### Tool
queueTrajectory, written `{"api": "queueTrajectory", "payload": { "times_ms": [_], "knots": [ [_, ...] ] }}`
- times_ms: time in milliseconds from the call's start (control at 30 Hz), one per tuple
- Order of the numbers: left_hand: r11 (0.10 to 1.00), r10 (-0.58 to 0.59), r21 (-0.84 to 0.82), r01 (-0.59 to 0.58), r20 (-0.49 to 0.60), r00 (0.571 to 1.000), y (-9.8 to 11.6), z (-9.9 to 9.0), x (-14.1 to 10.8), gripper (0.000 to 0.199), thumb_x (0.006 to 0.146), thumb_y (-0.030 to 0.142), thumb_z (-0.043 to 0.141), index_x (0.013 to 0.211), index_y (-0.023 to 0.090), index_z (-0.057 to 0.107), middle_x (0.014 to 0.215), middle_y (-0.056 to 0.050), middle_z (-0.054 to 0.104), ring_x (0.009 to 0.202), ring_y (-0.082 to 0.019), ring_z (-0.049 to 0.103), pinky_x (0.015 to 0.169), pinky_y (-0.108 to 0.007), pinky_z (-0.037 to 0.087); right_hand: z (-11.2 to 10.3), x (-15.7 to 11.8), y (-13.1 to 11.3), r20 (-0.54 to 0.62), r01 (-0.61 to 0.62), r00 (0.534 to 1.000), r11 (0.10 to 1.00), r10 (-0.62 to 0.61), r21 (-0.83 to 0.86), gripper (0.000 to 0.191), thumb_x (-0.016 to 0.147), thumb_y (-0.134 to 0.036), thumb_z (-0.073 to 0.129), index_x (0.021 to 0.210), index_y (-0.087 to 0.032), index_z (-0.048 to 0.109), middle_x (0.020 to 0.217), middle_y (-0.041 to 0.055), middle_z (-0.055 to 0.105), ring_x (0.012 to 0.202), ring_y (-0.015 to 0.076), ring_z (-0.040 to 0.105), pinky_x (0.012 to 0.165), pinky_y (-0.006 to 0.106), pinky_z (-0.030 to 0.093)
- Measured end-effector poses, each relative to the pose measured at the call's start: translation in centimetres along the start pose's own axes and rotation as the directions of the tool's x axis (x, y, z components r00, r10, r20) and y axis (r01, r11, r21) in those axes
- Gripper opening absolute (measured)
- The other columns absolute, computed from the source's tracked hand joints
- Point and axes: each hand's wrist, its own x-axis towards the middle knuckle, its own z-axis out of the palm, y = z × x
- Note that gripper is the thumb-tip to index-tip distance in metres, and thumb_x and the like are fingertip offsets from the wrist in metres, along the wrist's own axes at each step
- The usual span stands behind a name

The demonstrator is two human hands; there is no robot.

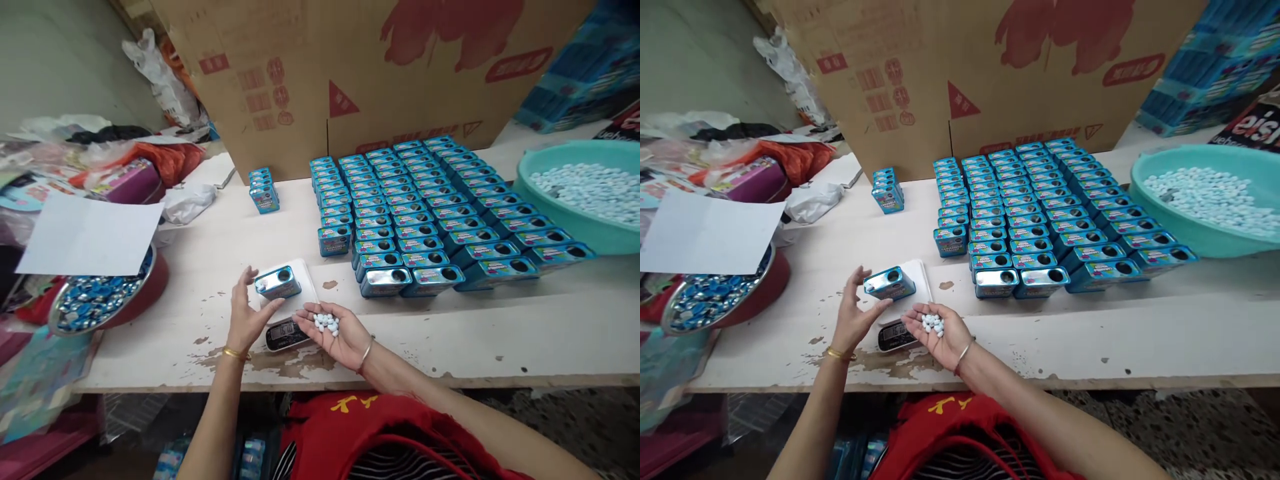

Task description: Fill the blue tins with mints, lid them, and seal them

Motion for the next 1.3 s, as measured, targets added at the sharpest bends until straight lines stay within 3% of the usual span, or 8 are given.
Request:
{"api": "queueTrajectory", "payload": {
  "times_ms": [100, 200, 367, 433, 600, 933, 1133, 1300],
  "knots": [
    [0.995, 0.061, -0.089, -0.050, 0.135, 0.989, -1.1, 1.0, 1.1, 0.050, 0.080, 0.042, 0.065, 0.124, 0.021, 0.051, 0.114, -0.007, 0.064, 0.102, -0.022, 0.060, 0.089, -0.037, 0.045, 1.4, 1.4, 0.4, -0.015, 0.002, 1.000, 1.000, -0.002, 0.009, 0.025, 0.092, -0.017, 0.041, 0.086, -0.005, 0.062, 0.078, 0.0146, 0.071, 0.076, 0.0185, 0.072, 0.071, 0.025, 0.058],
    [0.945, 0.292, 0.115, -0.305, 0.120, 0.949, 0.5, 0.9, 1.4, 0.034, 0.081, 0.029, 0.064, 0.114, 0.024, 0.060, 0.104, -0.005, 0.067, 0.094, -0.021, 0.058, 0.083, -0.037, 0.041, 2.2, 2.1, 0.6, 0.001, 0.063, 0.998, 0.993, -0.064, 0.100, 0.025, 0.093, -0.018, 0.041, 0.085, -0.008, 0.062, 0.074, 0.0111, 0.071, 0.072, 0.0167, 0.070, 0.071, 0.028, 0.058],
    [0.615, 0.685, 0.413, -0.671, 0.141, 0.715, 3.8, -0.2, 1.0, 0.036, 0.082, 0.015, 0.060, 0.115, 0.028, 0.063, 0.107, -0.006, 0.068, 0.090, -0.020, 0.057, 0.079, -0.036, 0.034, 3.0, 2.3, -0.1, -0.044, 0.146, 0.989, 0.958, -0.139, 0.248, 0.024, 0.090, -0.014, 0.041, 0.088, -0.008, 0.064, 0.070, 0.0076, 0.071, 0.062, 0.0153, 0.067, 0.070, 0.031, 0.059],
    [0.545, 0.752, 0.450, -0.708, 0.112, 0.650, 4.2, -0.4, 0.7, 0.034, 0.083, 0.014, 0.060, 0.114, 0.029, 0.064, 0.103, -0.004, 0.070, 0.090, -0.019, 0.058, 0.079, -0.035, 0.033, 3.1, 2.3, -0.3, -0.068, 0.135, 0.990, 0.956, -0.121, 0.262, 0.026, 0.089, -0.013, 0.039, 0.087, -0.006, 0.065, 0.068, 0.0078, 0.071, 0.059, 0.0146, 0.066, 0.068, 0.029, 0.058],
    [0.470, 0.798, 0.539, -0.699, 0.078, 0.597, 3.7, -0.6, 0.0, 0.036, 0.083, 0.018, 0.063, 0.115, 0.036, 0.063, 0.100, 0.000, 0.071, 0.089, -0.017, 0.059, 0.082, -0.033, 0.030, 3.6, 2.1, -0.6, -0.095, 0.105, 0.992, 0.954, -0.081, 0.282, 0.024, 0.086, -0.010, 0.041, 0.083, -0.005, 0.065, 0.064, 0.0084, 0.069, 0.058, 0.0139, 0.066, 0.062, 0.024, 0.058],
    [0.685, 0.661, 0.403, -0.607, 0.008, 0.751, 1.8, 0.3, -0.5, 0.042, 0.079, 0.013, 0.059, 0.115, 0.032, 0.063, 0.103, -0.004, 0.069, 0.090, -0.021, 0.059, 0.085, -0.038, 0.032, 2.7, 2.1, -0.8, -0.061, 0.103, 0.994, 0.959, -0.090, 0.264, 0.019, 0.085, -0.009, 0.045, 0.083, -0.007, 0.063, 0.068, 0.0079, 0.070, 0.061, 0.0142, 0.067, 0.063, 0.025, 0.058],
    [0.979, 0.195, -0.059, -0.196, -0.032, 0.980, -0.1, 1.9, 0.3, 0.034, 0.078, 0.030, 0.067, 0.110, 0.022, 0.060, 0.102, -0.005, 0.065, 0.094, -0.020, 0.060, 0.086, -0.036, 0.044, 1.7, 1.4, -1.4, -0.071, 0.121, 0.991, 0.975, -0.109, 0.184, 0.020, 0.088, -0.012, 0.042, 0.089, -0.007, 0.061, 0.076, 0.0126, 0.072, 0.074, 0.0180, 0.071, 0.069, 0.028, 0.060],
    [0.960, -0.041, -0.275, 0.045, 0.022, 0.999, -2.2, 2.8, 1.2, 0.043, 0.074, 0.039, 0.071, 0.109, 0.019, 0.058, 0.099, -0.004, 0.065, 0.091, -0.018, 0.061, 0.084, -0.032, 0.049, 0.3, 0.6, -1.9, -0.093, 0.129, 0.989, 0.978, -0.115, 0.163, 0.020, 0.088, -0.012, 0.043, 0.093, -0.005, 0.061, 0.081, 0.0154, 0.072, 0.085, 0.0209, 0.072, 0.074, 0.029, 0.059]
  ]
}}
